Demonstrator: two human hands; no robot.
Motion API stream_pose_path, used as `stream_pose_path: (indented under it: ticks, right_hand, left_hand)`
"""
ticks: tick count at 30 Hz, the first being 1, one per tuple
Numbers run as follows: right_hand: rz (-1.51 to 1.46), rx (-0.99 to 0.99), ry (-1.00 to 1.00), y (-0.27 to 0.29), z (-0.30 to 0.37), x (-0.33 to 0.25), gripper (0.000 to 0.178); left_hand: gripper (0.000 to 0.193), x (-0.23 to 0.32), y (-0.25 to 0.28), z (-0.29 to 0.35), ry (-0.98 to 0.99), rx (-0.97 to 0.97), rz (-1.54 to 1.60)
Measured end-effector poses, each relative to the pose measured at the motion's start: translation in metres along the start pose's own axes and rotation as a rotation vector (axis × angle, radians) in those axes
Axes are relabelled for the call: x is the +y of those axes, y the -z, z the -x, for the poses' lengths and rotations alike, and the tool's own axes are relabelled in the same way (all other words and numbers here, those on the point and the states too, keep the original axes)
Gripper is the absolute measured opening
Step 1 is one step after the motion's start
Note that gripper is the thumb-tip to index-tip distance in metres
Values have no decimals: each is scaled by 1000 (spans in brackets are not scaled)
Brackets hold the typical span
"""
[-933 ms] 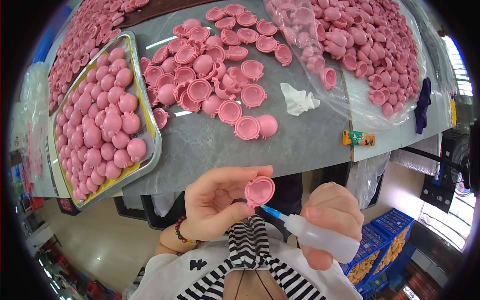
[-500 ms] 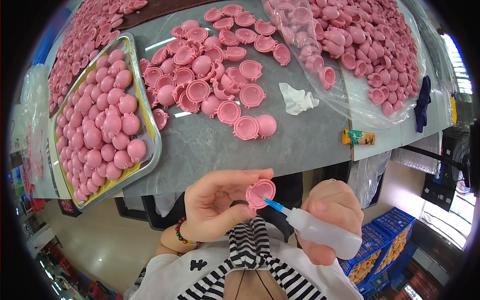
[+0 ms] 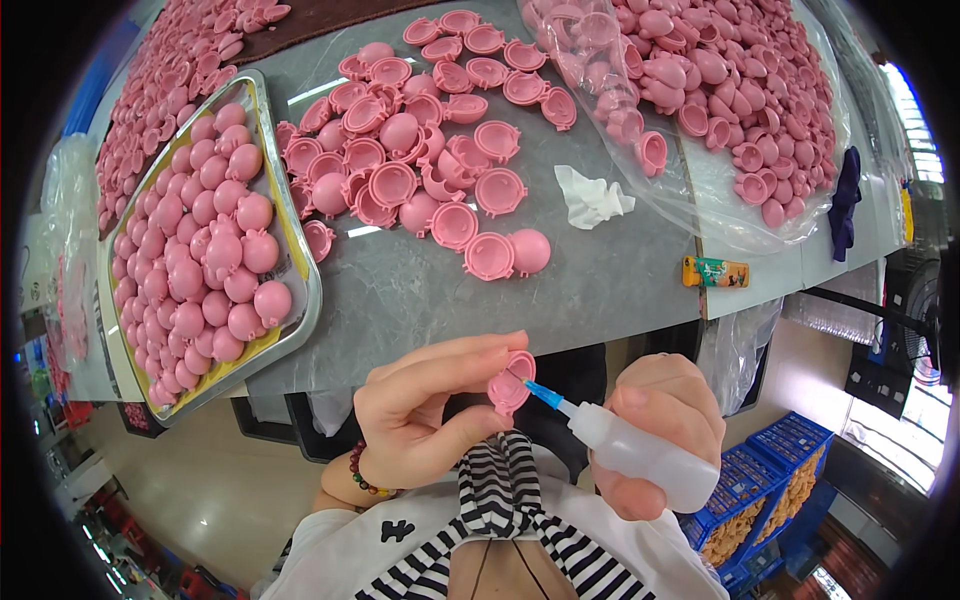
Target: Applying glue to the rim of pink plastic sphere halves and joining them together at a factory workbench.
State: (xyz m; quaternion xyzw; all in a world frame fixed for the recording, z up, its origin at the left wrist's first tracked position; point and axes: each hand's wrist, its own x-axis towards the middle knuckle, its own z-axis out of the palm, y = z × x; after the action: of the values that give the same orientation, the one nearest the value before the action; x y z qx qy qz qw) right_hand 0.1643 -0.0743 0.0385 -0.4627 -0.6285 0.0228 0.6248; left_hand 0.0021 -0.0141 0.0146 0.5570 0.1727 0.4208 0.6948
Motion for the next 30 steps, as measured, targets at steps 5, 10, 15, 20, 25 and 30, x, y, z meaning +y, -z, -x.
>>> stream_pose_path:
  ticks: [5,10,15,20,25,30]
  right_hand:
    - [-84,65,-32,-3,8,4,59]
    - [451,488,-168,43,14,24,42]
    - [492,514,-503,139,3,77,38]
    - [520,455,-646,166,10,94,45]
    - [791,615,-233,144,5,82,47]
    - [720,-51,-145,76,-45,65,25]
  left_hand:
    - [38,-3,1,4,-7,55,-77]
    - [37,-12,10,-1,42,-140,514]
    - [37,-14,11,2,236,-188,873]
    - [40,-13,7,1,336,-196,1010]
    - [44,-2,3,-4,125,-56,420]
    - [42,0,0,-6,30,28,-23]
